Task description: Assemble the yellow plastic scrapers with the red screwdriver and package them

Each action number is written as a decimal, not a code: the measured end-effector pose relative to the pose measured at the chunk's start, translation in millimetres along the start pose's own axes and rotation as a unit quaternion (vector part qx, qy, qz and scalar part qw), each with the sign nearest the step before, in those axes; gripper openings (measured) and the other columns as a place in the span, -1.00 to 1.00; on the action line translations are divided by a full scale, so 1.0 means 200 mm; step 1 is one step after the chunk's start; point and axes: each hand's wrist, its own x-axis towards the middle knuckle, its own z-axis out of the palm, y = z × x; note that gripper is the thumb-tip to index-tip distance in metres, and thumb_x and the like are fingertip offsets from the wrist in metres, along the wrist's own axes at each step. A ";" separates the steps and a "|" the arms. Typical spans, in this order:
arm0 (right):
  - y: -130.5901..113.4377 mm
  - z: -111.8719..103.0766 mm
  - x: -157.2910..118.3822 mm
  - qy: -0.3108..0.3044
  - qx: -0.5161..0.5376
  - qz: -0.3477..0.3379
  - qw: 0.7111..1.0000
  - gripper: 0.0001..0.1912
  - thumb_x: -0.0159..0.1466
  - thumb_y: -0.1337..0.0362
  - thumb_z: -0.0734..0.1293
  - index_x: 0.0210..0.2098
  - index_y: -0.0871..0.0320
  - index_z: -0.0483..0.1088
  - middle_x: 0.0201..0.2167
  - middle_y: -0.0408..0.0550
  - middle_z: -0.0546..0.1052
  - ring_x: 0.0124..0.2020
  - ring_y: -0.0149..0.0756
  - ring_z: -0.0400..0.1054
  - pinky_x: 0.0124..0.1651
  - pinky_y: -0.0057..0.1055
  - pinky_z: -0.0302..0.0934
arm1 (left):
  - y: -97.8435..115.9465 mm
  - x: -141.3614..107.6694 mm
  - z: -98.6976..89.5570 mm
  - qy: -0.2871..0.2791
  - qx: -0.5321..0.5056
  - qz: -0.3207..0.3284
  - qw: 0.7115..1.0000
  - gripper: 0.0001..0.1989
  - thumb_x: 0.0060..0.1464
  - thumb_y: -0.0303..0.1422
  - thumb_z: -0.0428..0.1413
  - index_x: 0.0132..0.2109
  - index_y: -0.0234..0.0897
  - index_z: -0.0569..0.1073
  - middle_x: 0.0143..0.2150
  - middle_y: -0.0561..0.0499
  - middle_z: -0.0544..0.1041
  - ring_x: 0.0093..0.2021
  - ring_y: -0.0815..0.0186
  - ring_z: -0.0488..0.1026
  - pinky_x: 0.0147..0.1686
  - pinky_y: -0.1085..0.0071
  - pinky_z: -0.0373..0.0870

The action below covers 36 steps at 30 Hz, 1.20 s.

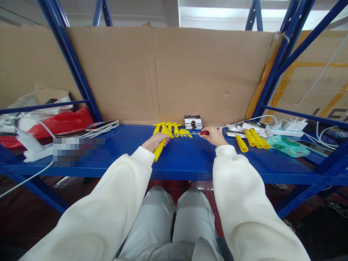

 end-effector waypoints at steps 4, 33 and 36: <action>0.05 0.01 0.00 -0.034 0.019 -0.012 0.999 -0.73 0.18 0.05 0.39 -0.18 -0.02 0.58 -0.15 -0.02 0.64 -0.06 0.01 0.46 -0.04 -0.12 0.24 | -0.01 0.00 -0.01 -0.014 0.005 0.003 1.000 -0.79 -0.03 -0.64 0.18 -0.48 -0.33 0.35 -0.71 0.14 0.25 -0.70 0.50 0.16 -0.69 0.58 0.12; 0.02 0.01 -0.01 -0.086 0.037 -0.032 0.995 -0.82 0.23 0.14 0.33 -0.30 0.07 0.52 -0.26 0.00 0.63 -0.24 -0.12 0.49 -0.18 -0.29 0.29 | -0.04 0.03 -0.02 0.009 0.122 0.070 0.990 -0.91 -0.07 -0.62 0.16 -0.35 -0.41 0.47 -0.66 0.09 0.29 -0.62 0.39 0.33 -0.50 0.43 0.39; 0.01 0.01 -0.01 -0.107 0.051 -0.023 0.993 -0.86 0.20 0.15 0.36 -0.34 0.08 0.47 -0.32 -0.02 0.61 -0.30 -0.16 0.47 -0.21 -0.31 0.28 | -0.04 0.03 -0.02 0.019 0.134 0.075 0.988 -0.90 -0.05 -0.60 0.15 -0.32 -0.40 0.49 -0.66 0.09 0.30 -0.61 0.38 0.33 -0.51 0.43 0.39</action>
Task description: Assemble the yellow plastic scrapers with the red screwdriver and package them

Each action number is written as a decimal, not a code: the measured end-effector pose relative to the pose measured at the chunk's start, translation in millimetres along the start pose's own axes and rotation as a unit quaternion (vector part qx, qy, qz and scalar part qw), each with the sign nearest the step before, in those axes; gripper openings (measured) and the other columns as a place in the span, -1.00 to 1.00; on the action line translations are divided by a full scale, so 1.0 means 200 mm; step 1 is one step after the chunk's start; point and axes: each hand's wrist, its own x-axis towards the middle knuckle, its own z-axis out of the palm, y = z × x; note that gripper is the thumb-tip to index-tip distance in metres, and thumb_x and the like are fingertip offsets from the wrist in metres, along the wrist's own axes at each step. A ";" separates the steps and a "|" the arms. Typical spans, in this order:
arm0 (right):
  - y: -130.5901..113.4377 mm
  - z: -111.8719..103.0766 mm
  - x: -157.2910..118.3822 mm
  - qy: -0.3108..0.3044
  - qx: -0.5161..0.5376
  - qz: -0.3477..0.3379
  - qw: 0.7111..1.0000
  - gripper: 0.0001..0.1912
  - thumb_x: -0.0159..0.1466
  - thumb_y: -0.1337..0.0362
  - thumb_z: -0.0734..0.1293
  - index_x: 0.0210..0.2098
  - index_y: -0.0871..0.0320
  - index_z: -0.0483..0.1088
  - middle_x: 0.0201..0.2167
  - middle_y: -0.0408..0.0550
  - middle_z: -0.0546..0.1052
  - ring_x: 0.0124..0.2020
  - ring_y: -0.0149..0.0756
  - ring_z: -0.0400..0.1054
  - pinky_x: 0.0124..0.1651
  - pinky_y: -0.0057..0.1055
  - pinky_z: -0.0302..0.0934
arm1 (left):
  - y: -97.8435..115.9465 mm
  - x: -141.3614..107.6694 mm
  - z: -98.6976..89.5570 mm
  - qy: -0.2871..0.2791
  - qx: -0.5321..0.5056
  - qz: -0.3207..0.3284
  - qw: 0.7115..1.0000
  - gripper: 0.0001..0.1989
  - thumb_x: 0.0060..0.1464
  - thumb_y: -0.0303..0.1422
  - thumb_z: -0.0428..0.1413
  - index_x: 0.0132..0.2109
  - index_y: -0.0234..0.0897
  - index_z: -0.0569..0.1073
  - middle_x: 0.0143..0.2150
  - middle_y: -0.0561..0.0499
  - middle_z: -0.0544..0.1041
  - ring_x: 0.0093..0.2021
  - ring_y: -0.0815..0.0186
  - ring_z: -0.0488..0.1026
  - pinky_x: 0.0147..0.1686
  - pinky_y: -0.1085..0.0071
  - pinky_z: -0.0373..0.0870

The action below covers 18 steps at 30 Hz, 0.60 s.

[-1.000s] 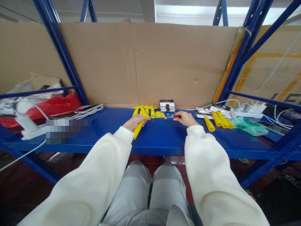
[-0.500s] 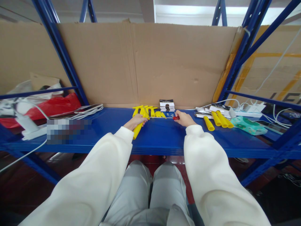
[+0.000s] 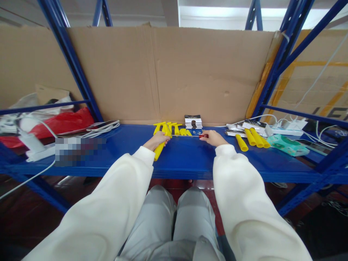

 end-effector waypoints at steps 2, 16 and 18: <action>-0.01 0.00 0.00 0.007 -0.006 0.027 1.000 -0.82 0.11 0.16 0.43 -0.35 0.07 0.41 -0.36 -0.07 0.59 -0.34 -0.19 0.45 -0.28 -0.35 0.25 | 0.00 0.00 0.00 0.000 0.008 0.002 1.000 -0.90 -0.03 -0.60 0.13 -0.32 -0.41 0.50 -0.67 0.10 0.29 -0.61 0.39 0.32 -0.51 0.44 0.38; 0.00 -0.01 -0.02 0.082 -0.041 0.015 0.996 -0.82 0.13 0.11 0.42 -0.33 0.04 0.56 -0.31 -0.04 0.63 -0.29 -0.14 0.47 -0.31 -0.35 0.24 | -0.01 0.01 0.00 0.002 -0.013 -0.005 1.000 -0.89 -0.06 -0.61 0.18 -0.32 -0.41 0.49 -0.63 0.06 0.32 -0.56 0.34 0.38 -0.47 0.38 0.40; 0.00 -0.01 -0.02 0.087 -0.043 0.031 0.995 -0.76 0.14 0.06 0.42 -0.26 0.02 0.60 -0.24 -0.01 0.64 -0.24 -0.08 0.49 -0.29 -0.31 0.27 | -0.01 0.02 0.00 0.003 -0.008 -0.009 1.000 -0.91 -0.04 -0.60 0.16 -0.32 -0.42 0.49 -0.63 0.05 0.33 -0.57 0.35 0.37 -0.47 0.37 0.41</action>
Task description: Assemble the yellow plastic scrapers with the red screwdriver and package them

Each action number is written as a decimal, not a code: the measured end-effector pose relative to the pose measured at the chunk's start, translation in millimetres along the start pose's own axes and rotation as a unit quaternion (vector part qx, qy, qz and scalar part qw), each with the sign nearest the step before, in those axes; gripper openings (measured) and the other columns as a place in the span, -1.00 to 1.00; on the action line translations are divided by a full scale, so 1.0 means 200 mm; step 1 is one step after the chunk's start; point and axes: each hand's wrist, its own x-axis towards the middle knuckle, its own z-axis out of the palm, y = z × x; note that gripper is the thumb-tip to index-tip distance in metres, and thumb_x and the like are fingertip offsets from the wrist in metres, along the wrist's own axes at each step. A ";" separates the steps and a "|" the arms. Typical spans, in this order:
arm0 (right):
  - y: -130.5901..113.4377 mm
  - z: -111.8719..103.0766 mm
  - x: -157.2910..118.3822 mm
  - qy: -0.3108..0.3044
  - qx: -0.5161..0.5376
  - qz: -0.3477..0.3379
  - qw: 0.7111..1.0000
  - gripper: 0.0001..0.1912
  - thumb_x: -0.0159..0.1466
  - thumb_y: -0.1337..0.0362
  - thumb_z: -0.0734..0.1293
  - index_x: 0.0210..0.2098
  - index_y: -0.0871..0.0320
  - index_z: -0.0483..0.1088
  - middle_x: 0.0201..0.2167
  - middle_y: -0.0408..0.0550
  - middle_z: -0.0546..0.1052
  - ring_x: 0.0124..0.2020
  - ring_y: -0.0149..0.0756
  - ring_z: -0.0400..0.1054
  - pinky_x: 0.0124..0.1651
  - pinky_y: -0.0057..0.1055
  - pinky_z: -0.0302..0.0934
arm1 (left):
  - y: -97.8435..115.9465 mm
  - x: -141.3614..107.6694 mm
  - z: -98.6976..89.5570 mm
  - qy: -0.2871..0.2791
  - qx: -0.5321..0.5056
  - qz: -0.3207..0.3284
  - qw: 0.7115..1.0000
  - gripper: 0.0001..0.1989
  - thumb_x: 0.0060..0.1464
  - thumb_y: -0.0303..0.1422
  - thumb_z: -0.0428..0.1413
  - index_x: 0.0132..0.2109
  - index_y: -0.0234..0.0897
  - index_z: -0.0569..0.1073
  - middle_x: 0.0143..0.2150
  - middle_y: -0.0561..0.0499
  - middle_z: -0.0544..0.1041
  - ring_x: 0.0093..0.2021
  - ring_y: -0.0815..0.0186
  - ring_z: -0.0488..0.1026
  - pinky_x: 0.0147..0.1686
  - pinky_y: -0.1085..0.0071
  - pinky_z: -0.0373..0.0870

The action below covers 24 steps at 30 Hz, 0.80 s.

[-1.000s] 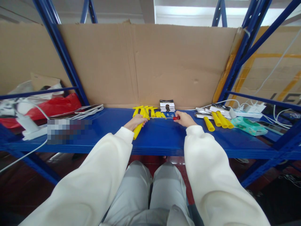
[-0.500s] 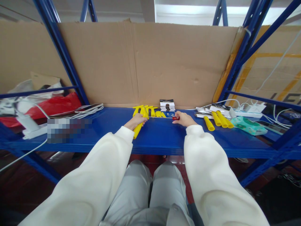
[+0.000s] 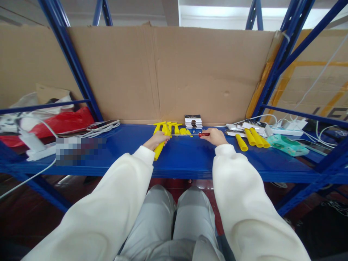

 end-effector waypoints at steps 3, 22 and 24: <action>0.01 0.00 0.00 -0.010 0.022 0.009 1.000 -0.73 0.15 0.03 0.42 -0.24 0.02 0.60 -0.24 0.00 0.64 -0.24 -0.08 0.50 -0.26 -0.28 0.31 | 0.00 0.00 0.00 -0.001 0.000 -0.001 1.000 -0.93 -0.03 -0.61 0.14 -0.35 -0.41 0.49 -0.64 0.05 0.32 -0.59 0.37 0.34 -0.48 0.39 0.40; 0.04 -0.05 -0.01 0.075 0.122 -0.030 0.989 -0.77 0.04 0.13 0.48 -0.37 0.11 0.50 -0.32 0.01 0.59 -0.25 -0.09 0.46 -0.14 -0.19 0.32 | 0.01 -0.01 0.00 0.002 -0.021 -0.012 1.000 -0.90 0.01 -0.59 0.16 -0.36 -0.33 0.42 -0.63 0.12 0.26 -0.61 0.43 0.29 -0.58 0.51 0.31; 0.04 -0.06 -0.02 0.069 0.151 -0.003 0.986 -0.74 0.06 0.10 0.48 -0.34 0.12 0.52 -0.30 0.03 0.60 -0.24 -0.08 0.48 -0.10 -0.17 0.34 | 0.01 -0.01 0.00 -0.005 -0.023 -0.009 1.000 -0.90 0.04 -0.59 0.13 -0.36 -0.34 0.42 -0.65 0.13 0.25 -0.63 0.45 0.26 -0.58 0.52 0.31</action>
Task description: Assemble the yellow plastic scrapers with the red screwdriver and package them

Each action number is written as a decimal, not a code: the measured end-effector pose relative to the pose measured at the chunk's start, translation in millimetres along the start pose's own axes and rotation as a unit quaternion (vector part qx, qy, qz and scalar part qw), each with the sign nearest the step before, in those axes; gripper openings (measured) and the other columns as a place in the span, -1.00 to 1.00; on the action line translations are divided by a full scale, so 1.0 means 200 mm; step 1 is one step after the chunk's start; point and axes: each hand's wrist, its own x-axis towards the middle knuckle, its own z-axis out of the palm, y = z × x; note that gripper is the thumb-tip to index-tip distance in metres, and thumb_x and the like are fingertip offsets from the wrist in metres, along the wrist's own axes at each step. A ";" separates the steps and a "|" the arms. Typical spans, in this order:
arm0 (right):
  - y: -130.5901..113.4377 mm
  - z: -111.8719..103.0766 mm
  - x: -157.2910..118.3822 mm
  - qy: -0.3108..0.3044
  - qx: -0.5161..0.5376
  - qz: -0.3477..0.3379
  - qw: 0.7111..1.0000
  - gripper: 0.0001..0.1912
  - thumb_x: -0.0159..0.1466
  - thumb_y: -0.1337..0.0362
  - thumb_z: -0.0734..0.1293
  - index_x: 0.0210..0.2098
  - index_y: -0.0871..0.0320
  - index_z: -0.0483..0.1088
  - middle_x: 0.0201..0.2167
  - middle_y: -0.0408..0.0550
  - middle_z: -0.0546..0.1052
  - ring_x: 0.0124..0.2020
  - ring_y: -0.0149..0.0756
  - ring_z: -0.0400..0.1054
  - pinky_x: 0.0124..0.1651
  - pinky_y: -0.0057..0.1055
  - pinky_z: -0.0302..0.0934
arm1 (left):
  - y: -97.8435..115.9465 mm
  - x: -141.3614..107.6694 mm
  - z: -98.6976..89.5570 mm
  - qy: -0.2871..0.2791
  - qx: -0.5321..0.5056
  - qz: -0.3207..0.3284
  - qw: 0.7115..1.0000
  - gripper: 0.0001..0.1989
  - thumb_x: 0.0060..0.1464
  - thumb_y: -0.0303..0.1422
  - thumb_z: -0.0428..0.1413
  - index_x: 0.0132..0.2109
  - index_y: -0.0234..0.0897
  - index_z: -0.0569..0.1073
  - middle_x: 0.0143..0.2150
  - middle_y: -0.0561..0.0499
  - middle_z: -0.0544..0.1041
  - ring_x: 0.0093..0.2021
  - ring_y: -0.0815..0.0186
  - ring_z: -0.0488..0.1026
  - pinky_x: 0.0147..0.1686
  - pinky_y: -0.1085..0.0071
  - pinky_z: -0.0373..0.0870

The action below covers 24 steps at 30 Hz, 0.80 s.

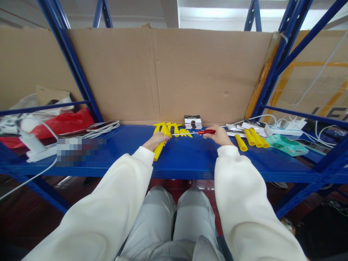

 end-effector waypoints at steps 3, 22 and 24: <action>0.00 0.00 -0.01 0.020 0.048 0.046 0.998 -0.67 0.07 0.04 0.48 -0.29 0.14 0.49 -0.33 0.02 0.59 -0.28 -0.12 0.47 -0.14 -0.18 0.37 | 0.00 0.00 0.00 -0.008 -0.001 0.003 1.000 -0.92 0.05 -0.59 0.11 -0.34 -0.36 0.45 -0.65 0.11 0.26 -0.62 0.43 0.28 -0.53 0.49 0.36; -0.03 0.04 -0.02 0.079 0.130 0.137 0.979 -0.42 0.15 -0.35 0.25 -0.44 0.08 0.31 -0.69 -0.19 0.32 -0.65 -0.34 0.20 -0.55 -0.38 0.16 | 0.00 0.01 -0.01 -0.022 -0.017 0.007 1.000 -0.90 0.02 -0.59 0.14 -0.40 -0.34 0.41 -0.61 0.10 0.27 -0.57 0.40 0.32 -0.42 0.42 0.38; -0.01 0.04 -0.02 0.104 0.076 0.132 0.983 -0.40 0.17 -0.35 0.21 -0.54 0.06 0.26 -0.67 -0.14 0.33 -0.57 -0.30 0.24 -0.47 -0.34 0.21 | 0.00 0.01 0.00 -0.030 -0.019 0.008 0.999 -0.86 0.03 -0.59 0.14 -0.43 -0.33 0.38 -0.61 0.11 0.26 -0.58 0.42 0.29 -0.44 0.44 0.35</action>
